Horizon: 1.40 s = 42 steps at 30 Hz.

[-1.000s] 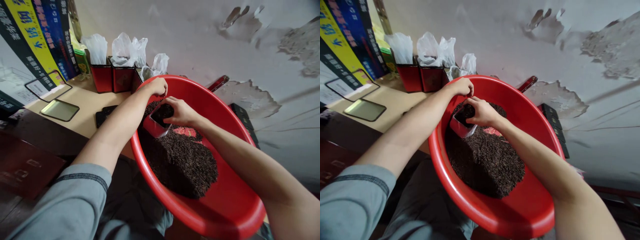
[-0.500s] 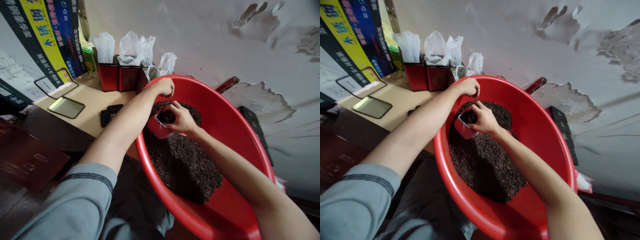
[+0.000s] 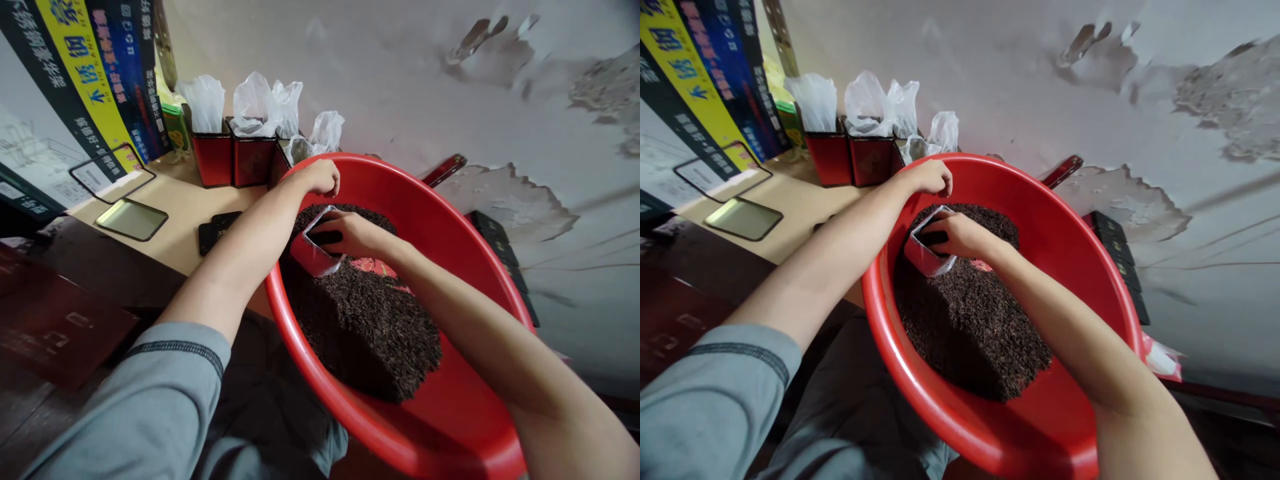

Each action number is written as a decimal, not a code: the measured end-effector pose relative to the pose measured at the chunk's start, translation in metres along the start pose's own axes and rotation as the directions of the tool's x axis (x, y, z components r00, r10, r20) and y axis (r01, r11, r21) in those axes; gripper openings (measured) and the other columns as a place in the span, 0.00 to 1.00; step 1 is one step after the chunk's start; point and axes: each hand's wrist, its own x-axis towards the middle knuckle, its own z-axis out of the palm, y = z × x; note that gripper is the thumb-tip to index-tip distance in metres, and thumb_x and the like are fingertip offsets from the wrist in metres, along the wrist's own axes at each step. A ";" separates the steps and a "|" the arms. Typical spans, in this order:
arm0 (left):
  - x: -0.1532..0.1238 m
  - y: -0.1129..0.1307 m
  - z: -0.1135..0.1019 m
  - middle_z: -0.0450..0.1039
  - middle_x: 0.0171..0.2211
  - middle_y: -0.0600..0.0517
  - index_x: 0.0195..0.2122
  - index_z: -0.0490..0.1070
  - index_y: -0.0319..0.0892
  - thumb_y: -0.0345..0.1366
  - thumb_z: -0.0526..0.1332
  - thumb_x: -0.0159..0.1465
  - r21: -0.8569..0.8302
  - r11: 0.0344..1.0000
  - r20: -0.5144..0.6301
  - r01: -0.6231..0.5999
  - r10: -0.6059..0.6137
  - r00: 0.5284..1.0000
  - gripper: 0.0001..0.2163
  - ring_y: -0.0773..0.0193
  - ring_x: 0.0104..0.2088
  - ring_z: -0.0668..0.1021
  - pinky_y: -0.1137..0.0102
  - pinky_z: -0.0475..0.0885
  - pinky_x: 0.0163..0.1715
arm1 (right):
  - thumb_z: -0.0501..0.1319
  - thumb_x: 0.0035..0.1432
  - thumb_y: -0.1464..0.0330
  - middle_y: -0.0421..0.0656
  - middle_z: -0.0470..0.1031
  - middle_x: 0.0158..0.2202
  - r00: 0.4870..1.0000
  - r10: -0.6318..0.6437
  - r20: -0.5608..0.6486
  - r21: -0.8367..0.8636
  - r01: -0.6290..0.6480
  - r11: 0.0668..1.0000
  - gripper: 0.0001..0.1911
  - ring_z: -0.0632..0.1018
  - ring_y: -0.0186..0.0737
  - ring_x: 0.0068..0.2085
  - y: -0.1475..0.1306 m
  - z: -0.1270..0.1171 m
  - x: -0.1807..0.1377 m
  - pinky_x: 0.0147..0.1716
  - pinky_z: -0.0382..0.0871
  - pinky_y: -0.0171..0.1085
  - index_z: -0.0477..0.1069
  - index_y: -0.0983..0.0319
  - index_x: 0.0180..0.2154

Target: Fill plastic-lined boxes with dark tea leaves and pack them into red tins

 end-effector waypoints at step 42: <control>-0.001 0.002 -0.002 0.82 0.32 0.49 0.37 0.85 0.41 0.23 0.63 0.54 -0.082 0.984 0.084 0.156 -0.149 0.985 0.14 0.62 0.41 0.82 0.72 0.73 0.42 | 0.75 0.45 0.59 0.57 0.65 0.63 0.761 0.579 0.294 -0.053 -0.591 0.805 0.54 0.71 0.66 0.60 -0.029 0.102 -0.115 0.54 0.72 0.54 0.55 0.62 0.70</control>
